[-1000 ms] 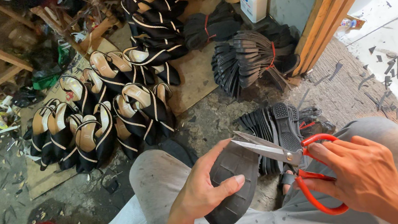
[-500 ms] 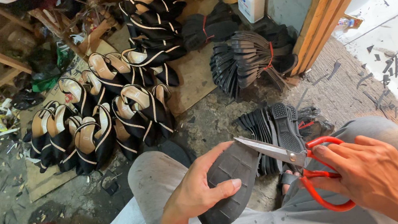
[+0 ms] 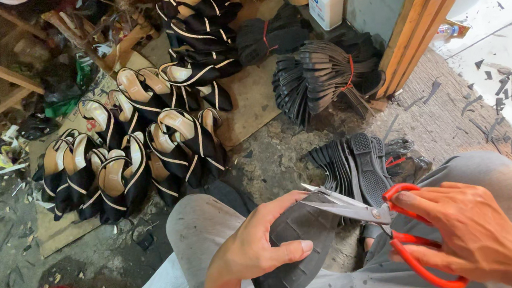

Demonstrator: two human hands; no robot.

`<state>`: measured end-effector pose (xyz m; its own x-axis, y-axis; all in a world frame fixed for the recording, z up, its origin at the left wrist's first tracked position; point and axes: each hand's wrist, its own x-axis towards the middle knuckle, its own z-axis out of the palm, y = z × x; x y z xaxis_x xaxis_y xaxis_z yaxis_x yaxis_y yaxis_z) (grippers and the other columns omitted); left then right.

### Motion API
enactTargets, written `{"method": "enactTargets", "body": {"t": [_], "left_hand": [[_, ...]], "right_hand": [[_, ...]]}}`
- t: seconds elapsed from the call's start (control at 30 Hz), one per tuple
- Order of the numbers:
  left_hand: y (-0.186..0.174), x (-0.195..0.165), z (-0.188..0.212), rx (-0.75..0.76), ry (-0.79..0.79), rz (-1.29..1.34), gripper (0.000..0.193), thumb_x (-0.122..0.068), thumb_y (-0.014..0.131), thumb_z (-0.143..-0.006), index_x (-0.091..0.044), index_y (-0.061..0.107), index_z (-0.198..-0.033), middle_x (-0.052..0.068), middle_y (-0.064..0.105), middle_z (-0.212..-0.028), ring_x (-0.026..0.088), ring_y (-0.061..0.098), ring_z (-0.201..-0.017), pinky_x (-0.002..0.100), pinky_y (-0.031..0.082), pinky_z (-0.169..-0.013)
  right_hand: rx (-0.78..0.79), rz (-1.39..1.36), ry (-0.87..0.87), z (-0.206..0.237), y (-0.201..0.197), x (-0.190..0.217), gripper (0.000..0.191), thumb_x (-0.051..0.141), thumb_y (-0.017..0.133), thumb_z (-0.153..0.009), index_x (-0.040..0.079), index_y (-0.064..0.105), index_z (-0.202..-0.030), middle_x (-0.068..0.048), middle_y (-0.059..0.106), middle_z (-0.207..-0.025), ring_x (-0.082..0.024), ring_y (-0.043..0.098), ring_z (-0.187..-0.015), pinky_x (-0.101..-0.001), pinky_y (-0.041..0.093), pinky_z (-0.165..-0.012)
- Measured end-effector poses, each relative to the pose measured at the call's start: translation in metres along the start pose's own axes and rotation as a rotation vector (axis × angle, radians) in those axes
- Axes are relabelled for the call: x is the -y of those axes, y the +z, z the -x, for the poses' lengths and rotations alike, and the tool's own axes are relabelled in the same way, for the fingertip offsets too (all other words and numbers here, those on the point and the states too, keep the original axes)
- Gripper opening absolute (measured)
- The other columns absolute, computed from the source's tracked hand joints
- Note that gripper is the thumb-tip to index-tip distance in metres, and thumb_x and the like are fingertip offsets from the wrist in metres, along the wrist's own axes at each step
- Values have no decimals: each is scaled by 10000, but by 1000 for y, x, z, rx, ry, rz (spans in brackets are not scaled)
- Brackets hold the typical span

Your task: The person sits on the floor and uses red-handled scissors to trim the edges of black rubber shoe soles. They pick up a sole, cut along its perimeter, and place it down, repeating this process for several soles.

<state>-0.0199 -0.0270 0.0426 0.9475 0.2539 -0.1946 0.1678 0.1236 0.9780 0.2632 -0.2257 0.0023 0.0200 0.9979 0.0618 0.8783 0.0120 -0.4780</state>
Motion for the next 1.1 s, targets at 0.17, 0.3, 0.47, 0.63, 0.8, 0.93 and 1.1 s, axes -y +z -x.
{"method": "enactTargets", "body": {"t": [0.17,0.3,0.47,0.63,0.8,0.93,1.1], "left_hand": [[0,0,-2,-49,75,-117,631,-118,749,-862,43,531,-1432,57,720,-1178,88,637,-1050,262,520,-971],[0,5,-2,-28,171,-166,657,-102,748,-879,73,514,-1468,78,711,-1272,112,633,-1159,276,488,-1054],[0,7,-1,-73,-122,-9,718,-126,758,-826,40,496,-1473,80,737,-982,110,659,-879,281,552,-826],[-5,8,-1,-3,93,-187,668,-94,767,-847,68,538,-1454,79,754,-1070,90,666,-968,257,552,-921],[-10,9,-4,41,-87,-107,678,-131,742,-822,15,528,-1448,56,744,-1021,97,682,-879,261,577,-827],[-8,9,-12,41,-79,-74,529,-128,736,-897,58,602,-1373,69,743,-1072,96,661,-961,266,559,-879],[0,7,-23,-958,459,184,352,-89,746,-929,26,624,-1238,86,718,-1033,145,663,-910,300,564,-816]], "right_hand": [[-62,353,145,3,6,12,695,691,779,-629,214,681,-1125,21,683,-841,-220,655,-750,-360,483,-693],[-197,361,53,2,8,15,667,665,758,-637,180,670,-1087,11,676,-868,-210,659,-759,-349,463,-660],[-27,438,168,3,9,13,652,711,754,-653,261,697,-1122,68,676,-795,-175,662,-741,-331,484,-687],[-76,416,37,5,2,0,647,714,740,-651,207,698,-1050,49,672,-793,-190,645,-696,-335,475,-652],[-129,445,-112,6,-7,-14,592,675,723,-672,189,685,-1008,43,663,-782,-201,658,-690,-350,482,-662],[-170,397,-21,9,-7,-19,622,624,730,-653,167,689,-1073,31,674,-745,-215,651,-653,-354,482,-641],[-172,119,407,17,16,-19,532,445,796,-692,164,664,-1124,-43,652,-644,-223,652,-599,-341,498,-603]]}}
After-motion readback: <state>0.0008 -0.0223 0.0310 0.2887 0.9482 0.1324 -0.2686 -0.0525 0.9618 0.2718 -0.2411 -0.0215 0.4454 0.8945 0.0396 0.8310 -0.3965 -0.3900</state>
